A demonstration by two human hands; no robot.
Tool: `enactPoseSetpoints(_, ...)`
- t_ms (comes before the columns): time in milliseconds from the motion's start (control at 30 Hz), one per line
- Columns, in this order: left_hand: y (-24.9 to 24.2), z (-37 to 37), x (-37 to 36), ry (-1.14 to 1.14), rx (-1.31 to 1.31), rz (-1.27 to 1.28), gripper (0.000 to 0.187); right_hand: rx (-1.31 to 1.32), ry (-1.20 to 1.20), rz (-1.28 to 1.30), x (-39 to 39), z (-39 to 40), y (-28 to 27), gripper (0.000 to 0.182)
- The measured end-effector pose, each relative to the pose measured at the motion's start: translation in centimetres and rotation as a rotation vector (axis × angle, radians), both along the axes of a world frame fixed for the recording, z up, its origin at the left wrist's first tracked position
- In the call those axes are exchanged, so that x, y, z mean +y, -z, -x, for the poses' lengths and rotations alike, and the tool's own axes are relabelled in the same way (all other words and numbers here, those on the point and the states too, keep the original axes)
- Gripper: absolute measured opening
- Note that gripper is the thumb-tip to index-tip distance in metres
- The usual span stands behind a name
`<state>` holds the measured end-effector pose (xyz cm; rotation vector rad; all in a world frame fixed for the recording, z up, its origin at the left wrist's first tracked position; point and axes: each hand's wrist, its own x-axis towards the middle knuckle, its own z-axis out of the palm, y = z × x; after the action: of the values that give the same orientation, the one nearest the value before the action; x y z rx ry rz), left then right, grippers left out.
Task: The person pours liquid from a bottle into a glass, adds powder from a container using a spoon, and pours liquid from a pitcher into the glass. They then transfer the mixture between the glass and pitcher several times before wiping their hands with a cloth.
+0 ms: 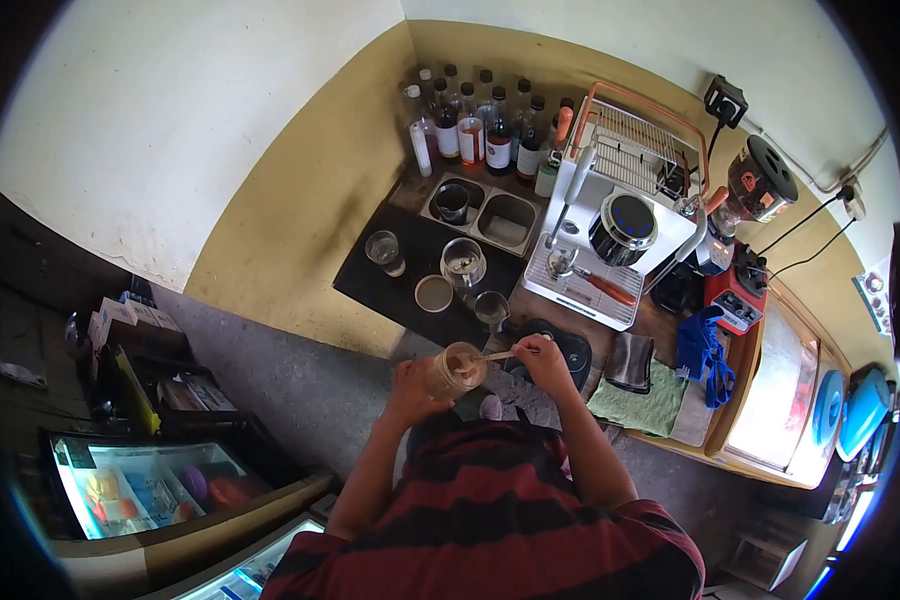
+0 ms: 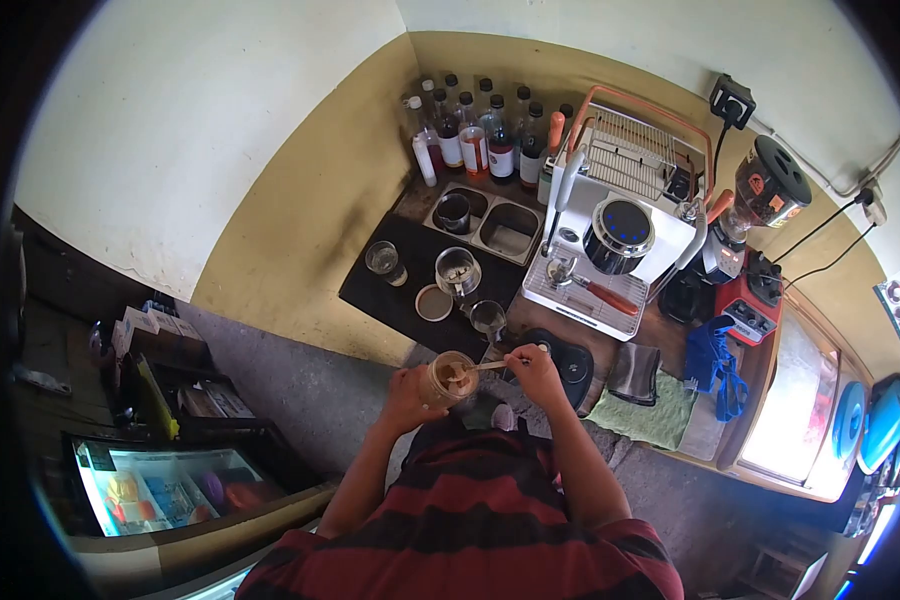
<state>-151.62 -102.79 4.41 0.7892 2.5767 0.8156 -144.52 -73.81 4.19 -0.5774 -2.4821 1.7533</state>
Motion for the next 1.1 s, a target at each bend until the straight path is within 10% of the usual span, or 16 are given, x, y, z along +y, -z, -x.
enactPoseSetpoints(600, 1.8, 0.7, -0.7, -0.023, 0.034, -0.049, 0.098, 0.092, 0.062, 0.352, 2.1, 1.1, -2.8, 0.022)
enactPoseSetpoints(1100, 2.8, 6.3, -3.7, -0.076, 0.051, -0.187, 0.099, 0.316, 0.272, -0.247, 2.9, 12.1, -5.7, 0.023)
